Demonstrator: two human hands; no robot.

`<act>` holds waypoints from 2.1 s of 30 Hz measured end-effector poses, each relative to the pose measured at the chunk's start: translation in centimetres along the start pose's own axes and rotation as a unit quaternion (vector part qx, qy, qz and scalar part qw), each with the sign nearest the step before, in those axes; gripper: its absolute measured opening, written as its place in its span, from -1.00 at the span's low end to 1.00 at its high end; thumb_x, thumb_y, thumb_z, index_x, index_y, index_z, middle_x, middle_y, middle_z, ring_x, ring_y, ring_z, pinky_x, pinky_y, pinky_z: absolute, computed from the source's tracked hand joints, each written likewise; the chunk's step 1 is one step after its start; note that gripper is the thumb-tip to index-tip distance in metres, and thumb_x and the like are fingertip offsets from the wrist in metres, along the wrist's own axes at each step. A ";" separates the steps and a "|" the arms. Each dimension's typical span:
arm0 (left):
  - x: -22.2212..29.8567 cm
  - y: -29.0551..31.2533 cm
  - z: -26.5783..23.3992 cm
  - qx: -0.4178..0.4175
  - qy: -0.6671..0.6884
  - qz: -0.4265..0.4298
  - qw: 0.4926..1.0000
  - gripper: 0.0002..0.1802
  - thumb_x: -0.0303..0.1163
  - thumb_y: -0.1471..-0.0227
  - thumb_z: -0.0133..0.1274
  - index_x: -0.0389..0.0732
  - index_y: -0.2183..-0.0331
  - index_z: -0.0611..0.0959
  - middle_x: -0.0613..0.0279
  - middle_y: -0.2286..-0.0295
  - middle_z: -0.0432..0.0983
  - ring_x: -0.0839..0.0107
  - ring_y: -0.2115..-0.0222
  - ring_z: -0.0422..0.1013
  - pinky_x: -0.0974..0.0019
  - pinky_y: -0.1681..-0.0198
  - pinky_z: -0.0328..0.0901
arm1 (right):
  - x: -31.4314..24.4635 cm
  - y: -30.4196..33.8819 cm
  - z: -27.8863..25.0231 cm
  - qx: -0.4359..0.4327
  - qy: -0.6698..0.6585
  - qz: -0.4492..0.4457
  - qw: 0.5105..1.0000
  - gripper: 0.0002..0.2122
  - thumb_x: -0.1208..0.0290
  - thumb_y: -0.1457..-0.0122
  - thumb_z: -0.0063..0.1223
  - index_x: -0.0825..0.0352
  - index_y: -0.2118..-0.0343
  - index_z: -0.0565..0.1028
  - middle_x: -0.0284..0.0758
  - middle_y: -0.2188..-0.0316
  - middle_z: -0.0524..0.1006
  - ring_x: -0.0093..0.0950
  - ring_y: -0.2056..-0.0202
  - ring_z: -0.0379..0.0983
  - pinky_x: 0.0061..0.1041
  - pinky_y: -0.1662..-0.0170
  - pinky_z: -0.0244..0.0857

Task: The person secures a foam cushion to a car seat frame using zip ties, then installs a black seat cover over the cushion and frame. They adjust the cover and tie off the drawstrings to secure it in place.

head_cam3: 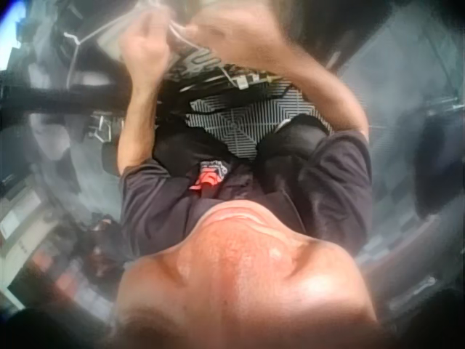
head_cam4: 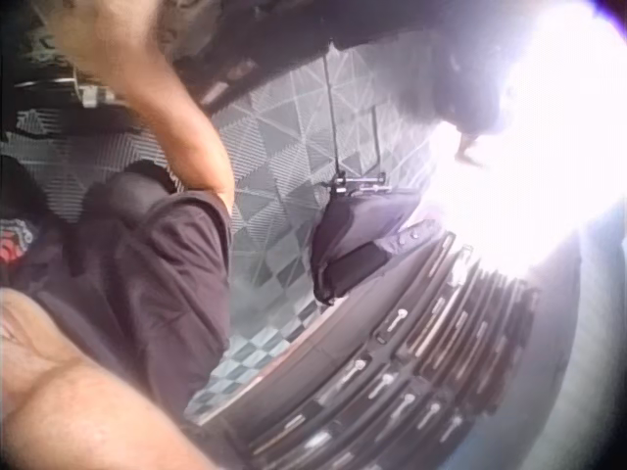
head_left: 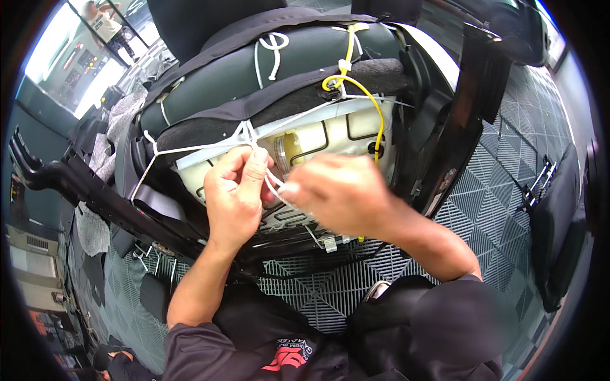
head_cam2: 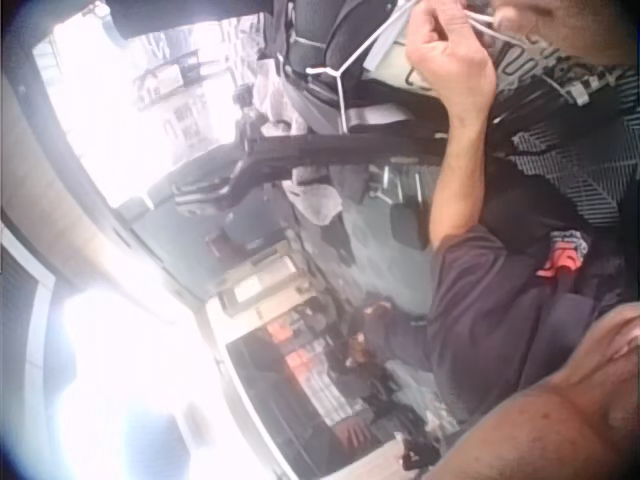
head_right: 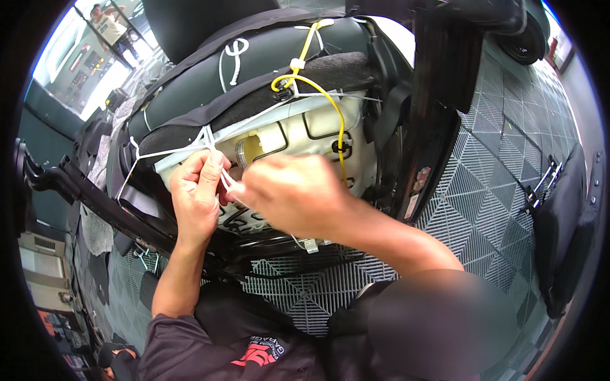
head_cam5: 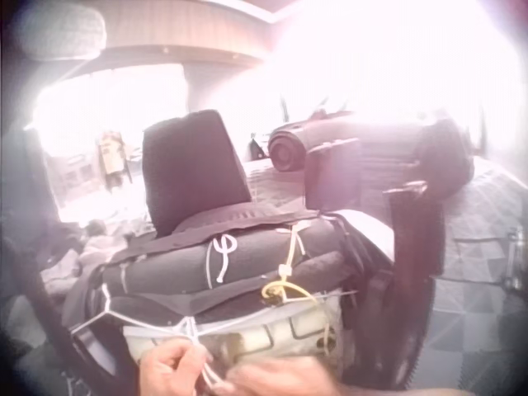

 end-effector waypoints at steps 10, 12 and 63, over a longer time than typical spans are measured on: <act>-1.1 0.8 -0.1 -0.011 -0.114 0.064 0.991 -0.71 -0.29 -0.32 0.01 -0.27 0.40 0.56 0.43 0.64 0.38 0.69 0.67 0.26 0.54 0.61 0.13 | 1.4 -1.7 -0.9 0.051 0.098 0.020 0.994 -0.78 0.37 -0.05 0.29 0.25 0.29 0.48 -0.30 0.58 0.53 -0.32 0.53 0.54 -0.37 0.46 0.38; -1.3 0.9 0.3 -0.015 -0.128 0.066 0.989 -0.73 -0.32 -0.32 0.00 -0.27 0.40 0.56 0.44 0.62 0.39 0.70 0.65 0.27 0.54 0.60 0.15 | 1.5 -1.1 -0.9 0.051 0.098 0.020 0.994 -0.78 0.36 -0.04 0.30 0.25 0.30 0.48 -0.30 0.59 0.54 -0.32 0.54 0.54 -0.36 0.46 0.37; -6.6 2.3 -0.1 -0.066 -0.179 0.185 0.964 -0.65 -0.24 -0.31 0.02 -0.26 0.46 0.55 0.41 0.69 0.39 0.68 0.65 0.31 0.49 0.56 0.24 | 1.0 26.9 13.9 -0.253 -0.355 0.540 0.720 -0.70 0.16 -0.29 0.10 0.35 0.24 0.57 -0.35 0.50 0.49 -0.53 0.54 0.38 -0.44 0.42 0.31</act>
Point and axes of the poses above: each hand's wrist, its own y-axis away from the middle knuckle, its own z-axis out of the palm, x = y × z, the point moved 1 cm from there along -y, towards the middle knuckle
